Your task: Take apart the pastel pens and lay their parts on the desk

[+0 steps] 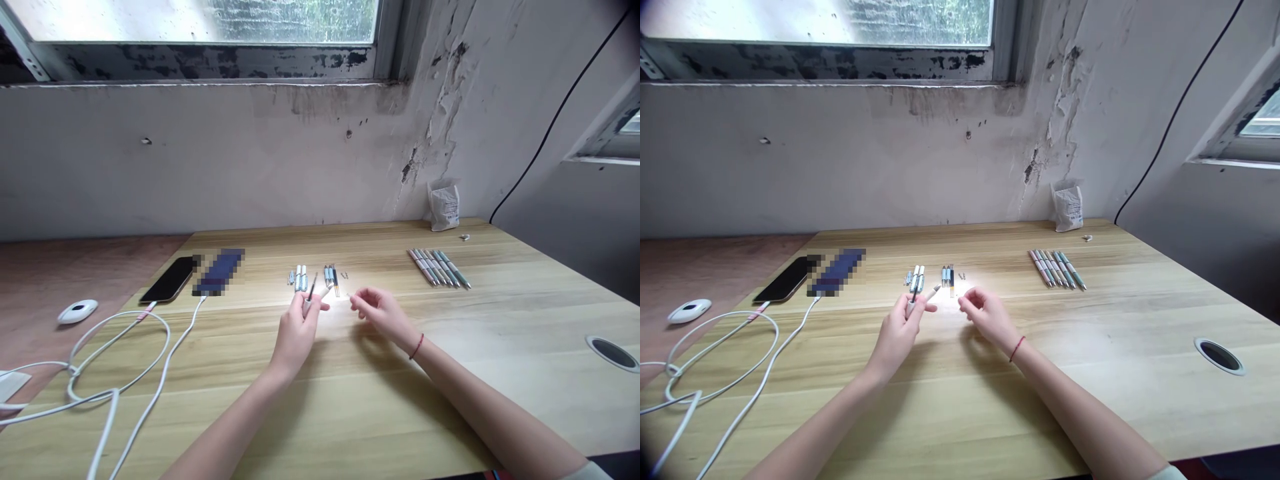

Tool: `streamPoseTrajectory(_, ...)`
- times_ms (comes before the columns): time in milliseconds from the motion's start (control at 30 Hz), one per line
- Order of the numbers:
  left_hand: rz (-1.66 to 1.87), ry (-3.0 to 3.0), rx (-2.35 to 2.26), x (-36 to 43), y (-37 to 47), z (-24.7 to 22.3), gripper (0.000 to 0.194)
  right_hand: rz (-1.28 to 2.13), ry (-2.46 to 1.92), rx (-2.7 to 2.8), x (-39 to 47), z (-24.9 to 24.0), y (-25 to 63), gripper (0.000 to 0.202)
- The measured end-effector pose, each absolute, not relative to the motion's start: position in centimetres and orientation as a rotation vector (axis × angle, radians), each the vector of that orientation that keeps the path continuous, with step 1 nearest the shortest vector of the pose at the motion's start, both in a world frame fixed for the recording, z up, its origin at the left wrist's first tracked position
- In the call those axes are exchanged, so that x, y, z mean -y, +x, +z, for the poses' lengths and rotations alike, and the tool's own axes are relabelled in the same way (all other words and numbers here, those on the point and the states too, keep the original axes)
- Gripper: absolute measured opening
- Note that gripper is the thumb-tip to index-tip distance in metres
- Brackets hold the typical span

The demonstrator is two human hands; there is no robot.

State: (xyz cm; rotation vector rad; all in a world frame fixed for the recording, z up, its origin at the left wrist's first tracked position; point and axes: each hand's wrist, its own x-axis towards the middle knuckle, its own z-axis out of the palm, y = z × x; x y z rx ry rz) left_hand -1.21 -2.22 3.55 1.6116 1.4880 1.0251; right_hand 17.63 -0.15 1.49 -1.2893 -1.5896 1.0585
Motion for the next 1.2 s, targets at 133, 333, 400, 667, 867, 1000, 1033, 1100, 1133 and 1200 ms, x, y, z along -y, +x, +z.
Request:
streamPoseTrajectory(133, 1.049, 1.605, -1.663, 0.1, -2.6, 4.2, 0.038, 0.542, -1.578, 1.770, -3.6, 0.2, 19.4, 0.026)
streamPoseTrajectory(333, 0.928, 1.653, -1.797, -2.8, -2.6, 5.0, 0.030, 0.238, -1.859, 1.985, -7.4, -0.7, 19.1, 0.023)
streamPoseTrajectory(400, 0.891, 1.674, -1.844, -3.6, -2.3, 5.1, 0.025, 0.217, -1.905, 2.004, -7.7, -0.6, 18.7, 0.025)
streamPoseTrajectory(667, 0.803, 1.732, -1.773, -6.0, -1.2, 4.1, 0.018, 0.234, -1.848, 2.025, -7.5, -0.8, 18.3, 0.027)
streamPoseTrajectory(867, 0.790, 1.315, -1.464, -6.5, -0.6, 4.1, 0.014, 0.266, -1.783, 2.039, -7.4, -0.9, 18.5, 0.026)
streamPoseTrajectory(1000, 0.826, 1.028, -1.288, -6.3, -0.6, 4.2, 0.016, 0.286, -1.753, 2.032, -7.5, -1.1, 18.6, 0.027)
streamPoseTrajectory(1033, 0.842, 0.964, -1.258, -6.2, -0.7, 4.3, 0.016, 0.293, -1.749, 2.029, -7.5, -1.1, 18.6, 0.027)
streamPoseTrajectory(1100, 0.861, 0.862, -1.199, -6.1, -0.7, 4.3, 0.013, 0.306, -1.752, 2.020, -7.5, -1.1, 18.7, 0.027)
streamPoseTrajectory(1133, 0.866, 0.835, -1.169, -6.1, -0.7, 4.4, 0.009, 0.310, -1.755, 2.015, -7.5, -1.1, 18.7, 0.027)
streamPoseTrajectory(1200, 0.867, 0.858, -1.157, -6.1, -0.6, 4.4, 0.010, 0.318, -1.757, 2.005, -7.5, -1.1, 18.7, 0.028)
